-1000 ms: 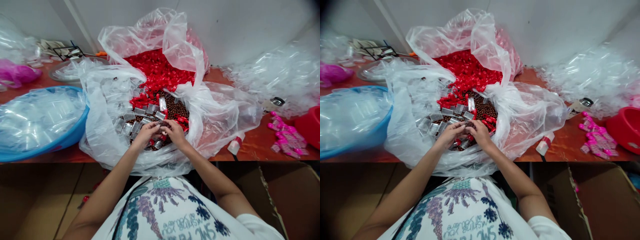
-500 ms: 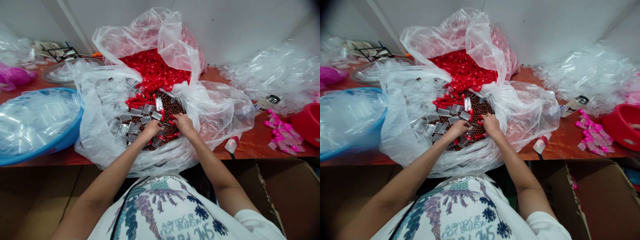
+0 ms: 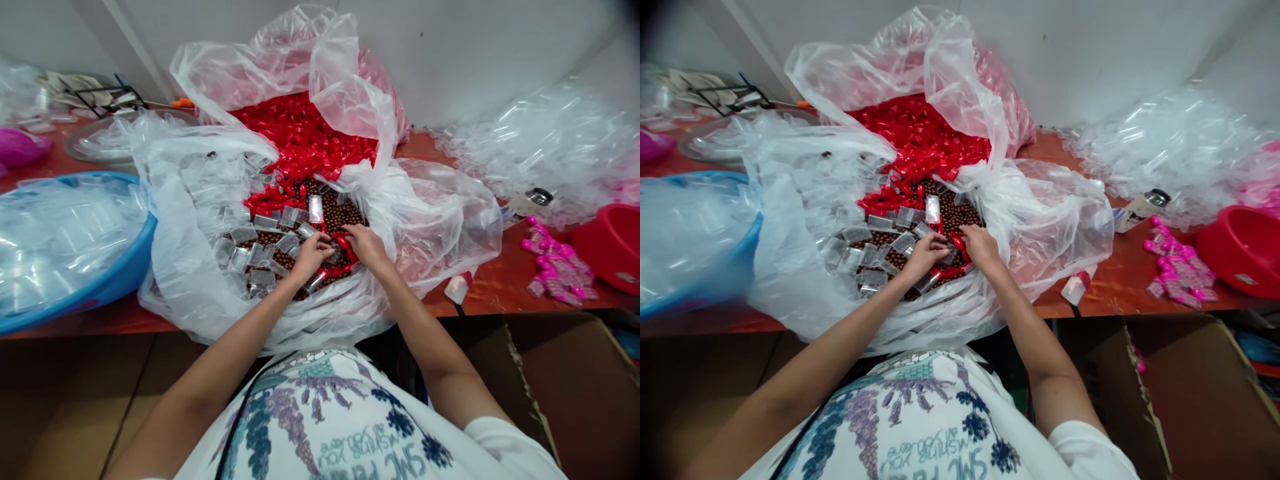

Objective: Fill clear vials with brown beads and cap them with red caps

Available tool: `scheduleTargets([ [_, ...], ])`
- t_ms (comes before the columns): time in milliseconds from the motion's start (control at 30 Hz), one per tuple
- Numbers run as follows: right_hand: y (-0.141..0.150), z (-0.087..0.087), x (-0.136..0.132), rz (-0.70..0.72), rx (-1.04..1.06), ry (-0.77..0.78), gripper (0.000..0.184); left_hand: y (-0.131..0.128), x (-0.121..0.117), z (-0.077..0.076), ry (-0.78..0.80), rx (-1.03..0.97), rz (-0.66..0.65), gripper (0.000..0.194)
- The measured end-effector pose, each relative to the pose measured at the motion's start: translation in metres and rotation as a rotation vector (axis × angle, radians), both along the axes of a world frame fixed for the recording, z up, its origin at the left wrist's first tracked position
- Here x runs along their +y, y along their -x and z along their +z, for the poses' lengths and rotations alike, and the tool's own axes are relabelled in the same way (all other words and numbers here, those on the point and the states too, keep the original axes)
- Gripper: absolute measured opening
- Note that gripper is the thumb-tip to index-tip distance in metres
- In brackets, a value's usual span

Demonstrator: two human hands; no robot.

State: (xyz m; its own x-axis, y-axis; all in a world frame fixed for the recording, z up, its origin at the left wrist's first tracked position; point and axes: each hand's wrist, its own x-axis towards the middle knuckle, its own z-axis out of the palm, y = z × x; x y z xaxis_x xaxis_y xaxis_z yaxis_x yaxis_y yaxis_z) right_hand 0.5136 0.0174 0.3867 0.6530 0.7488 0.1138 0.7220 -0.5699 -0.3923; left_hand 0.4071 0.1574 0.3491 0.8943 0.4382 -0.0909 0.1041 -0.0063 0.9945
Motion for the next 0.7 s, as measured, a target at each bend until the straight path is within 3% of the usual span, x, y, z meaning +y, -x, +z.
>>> scheduleTargets([
  [267,-0.003,-0.002,0.000,0.034,-0.098,0.175,0.033,0.013,0.000,0.022,0.365,0.014,0.036,0.039],
  [433,-0.001,0.001,-0.002,0.022,-0.091,0.205,0.024,0.034,0.004,0.046,0.520,-0.017,-0.025,0.045],
  [567,0.004,0.002,-0.003,0.004,-0.138,0.222,0.021,0.056,0.003,0.068,0.546,-0.095,-0.041,0.042],
  [700,0.008,0.004,-0.002,0.054,-0.170,0.226,0.023,0.069,0.002,0.081,0.461,-0.143,-0.025,0.041],
])
